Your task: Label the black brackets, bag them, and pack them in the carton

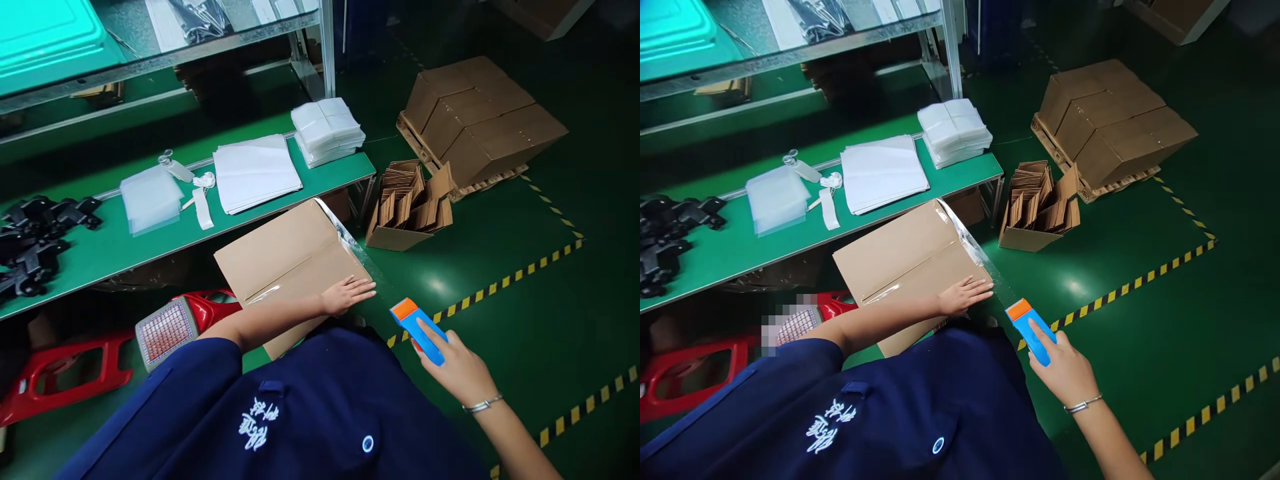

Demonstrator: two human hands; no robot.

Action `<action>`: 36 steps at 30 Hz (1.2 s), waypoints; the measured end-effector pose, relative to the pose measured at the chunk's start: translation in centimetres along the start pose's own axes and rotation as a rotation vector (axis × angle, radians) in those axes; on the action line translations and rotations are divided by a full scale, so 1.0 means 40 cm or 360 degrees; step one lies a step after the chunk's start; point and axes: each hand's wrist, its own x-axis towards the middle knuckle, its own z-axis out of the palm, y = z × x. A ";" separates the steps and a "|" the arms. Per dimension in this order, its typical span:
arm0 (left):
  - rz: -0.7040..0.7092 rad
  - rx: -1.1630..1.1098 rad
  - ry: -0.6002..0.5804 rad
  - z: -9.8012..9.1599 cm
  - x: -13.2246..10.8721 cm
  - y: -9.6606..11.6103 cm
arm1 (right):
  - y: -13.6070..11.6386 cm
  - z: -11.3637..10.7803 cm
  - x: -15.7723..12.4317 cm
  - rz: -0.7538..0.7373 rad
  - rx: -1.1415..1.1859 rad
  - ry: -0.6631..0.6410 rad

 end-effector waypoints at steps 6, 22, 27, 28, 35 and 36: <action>-0.0174 0.0126 -0.0149 -0.030 -0.083 0.002 | -0.016 0.015 0.046 -0.0146 0.0061 0.0121; -0.0370 0.0201 -0.0102 -0.054 -0.077 -0.004 | -0.059 0.046 0.149 -0.0233 0.0188 -0.0108; -0.0311 0.0250 -0.0094 -0.055 -0.052 -0.003 | -0.032 0.024 0.103 -0.0254 0.0141 -0.0027; -0.0330 0.0263 -0.0084 -0.051 -0.054 -0.009 | -0.026 0.014 0.090 -0.0258 0.0136 0.0017; -0.0350 0.0323 -0.0086 -0.028 -0.080 -0.037 | -0.020 0.005 0.100 -0.0319 0.0133 -0.0072; -0.0324 0.0321 -0.0089 -0.031 -0.076 -0.037 | -0.024 0.016 0.113 -0.0321 0.0140 -0.0119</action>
